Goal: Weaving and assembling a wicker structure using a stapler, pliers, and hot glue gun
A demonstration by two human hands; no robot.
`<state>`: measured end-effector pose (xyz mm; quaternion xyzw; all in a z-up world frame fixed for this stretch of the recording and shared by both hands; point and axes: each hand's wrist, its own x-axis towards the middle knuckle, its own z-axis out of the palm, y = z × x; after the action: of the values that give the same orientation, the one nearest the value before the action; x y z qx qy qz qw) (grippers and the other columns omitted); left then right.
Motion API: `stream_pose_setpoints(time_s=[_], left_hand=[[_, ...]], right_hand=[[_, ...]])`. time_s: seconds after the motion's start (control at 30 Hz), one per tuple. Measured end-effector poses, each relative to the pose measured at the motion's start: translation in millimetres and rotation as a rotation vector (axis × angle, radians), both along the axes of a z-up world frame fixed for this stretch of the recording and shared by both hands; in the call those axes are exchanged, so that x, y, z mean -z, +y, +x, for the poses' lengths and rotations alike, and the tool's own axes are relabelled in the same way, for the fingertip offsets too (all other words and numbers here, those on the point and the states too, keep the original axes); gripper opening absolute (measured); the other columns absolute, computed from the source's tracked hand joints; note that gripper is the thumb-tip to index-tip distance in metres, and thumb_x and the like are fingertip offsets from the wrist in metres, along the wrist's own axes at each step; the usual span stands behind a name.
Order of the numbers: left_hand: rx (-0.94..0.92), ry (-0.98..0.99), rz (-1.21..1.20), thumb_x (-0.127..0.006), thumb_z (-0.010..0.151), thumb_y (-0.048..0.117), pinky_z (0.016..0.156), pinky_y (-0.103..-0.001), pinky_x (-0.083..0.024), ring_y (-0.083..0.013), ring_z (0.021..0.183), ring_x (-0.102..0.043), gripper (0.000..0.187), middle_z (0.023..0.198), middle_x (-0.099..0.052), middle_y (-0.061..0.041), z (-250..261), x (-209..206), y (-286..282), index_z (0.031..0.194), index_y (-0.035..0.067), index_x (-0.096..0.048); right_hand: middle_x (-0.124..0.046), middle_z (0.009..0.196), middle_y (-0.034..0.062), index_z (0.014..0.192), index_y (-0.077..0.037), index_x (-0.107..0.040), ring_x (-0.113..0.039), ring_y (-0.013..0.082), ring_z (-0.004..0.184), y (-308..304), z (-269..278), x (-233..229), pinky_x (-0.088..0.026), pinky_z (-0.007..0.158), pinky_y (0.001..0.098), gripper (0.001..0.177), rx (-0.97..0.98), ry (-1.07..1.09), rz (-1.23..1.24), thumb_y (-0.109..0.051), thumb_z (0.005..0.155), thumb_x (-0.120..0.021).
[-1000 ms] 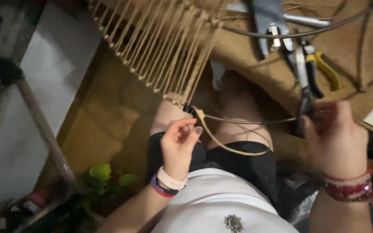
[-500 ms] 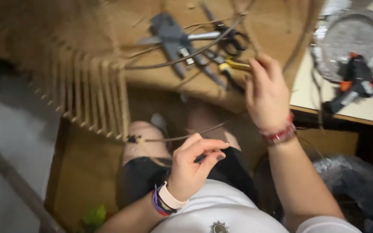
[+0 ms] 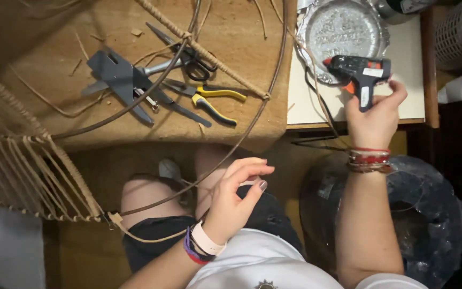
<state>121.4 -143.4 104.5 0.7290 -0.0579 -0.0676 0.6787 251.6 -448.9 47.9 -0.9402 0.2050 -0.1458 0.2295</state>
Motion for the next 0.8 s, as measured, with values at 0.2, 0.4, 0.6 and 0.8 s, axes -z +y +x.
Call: stream_pose_setpoints(time_s=[0.2,0.4,0.6,0.8], left_hand=[[-0.041,0.017,-0.015,-0.06,0.098,0.011,0.094,-0.03,-0.059,-0.0183,0.112,-0.067,0.019,0.122,-0.066,-0.009,-10.1,3.2,1.9,0.111,0.011,-0.074],[-0.027,-0.049,-0.048,-0.059,0.096,0.003,0.092,-0.029,-0.057,-0.0184,0.107,-0.067,0.021,0.114,-0.07,-0.007,-19.1,-12.8,7.9,0.111,0.01,-0.073],[0.153,0.051,-0.357,-0.06,0.105,0.023,0.095,-0.028,-0.058,-0.012,0.097,-0.067,0.043,0.11,-0.071,-0.005,-38.5,-39.7,21.3,0.146,0.013,-0.056],[0.22,0.073,-0.62,-0.052,0.106,0.04,0.084,-0.033,-0.057,-0.0177,0.098,-0.062,0.078,0.102,-0.066,-0.009,-62.9,-50.7,52.5,0.169,0.006,-0.022]], right_hand=[[-0.041,0.112,0.0241,0.106,0.012,-0.047,-0.054,0.0492,0.088,-16.1,3.0,-9.2,-0.05,0.072,0.0577,0.028,-0.307,-0.227,-0.244,0.003,0.092,-0.07],[-0.064,0.123,0.0162,0.139,0.003,-0.056,-0.059,0.0246,0.104,22.7,-45.0,-75.9,-0.049,0.089,0.0364,0.038,-0.517,-0.213,0.236,0.002,0.103,-0.067],[-0.063,0.113,0.0174,0.141,-0.004,-0.039,-0.058,0.0192,0.073,116.1,-122.9,-89.3,-0.054,0.069,0.03,0.037,-0.503,-0.094,0.976,-0.012,0.107,-0.052],[-0.06,0.125,0.0107,0.154,-0.002,-0.037,-0.06,0.0141,0.097,166.2,-158.9,-67.2,-0.05,0.091,0.0288,0.053,-0.787,0.074,0.648,-0.01,0.103,-0.052]])
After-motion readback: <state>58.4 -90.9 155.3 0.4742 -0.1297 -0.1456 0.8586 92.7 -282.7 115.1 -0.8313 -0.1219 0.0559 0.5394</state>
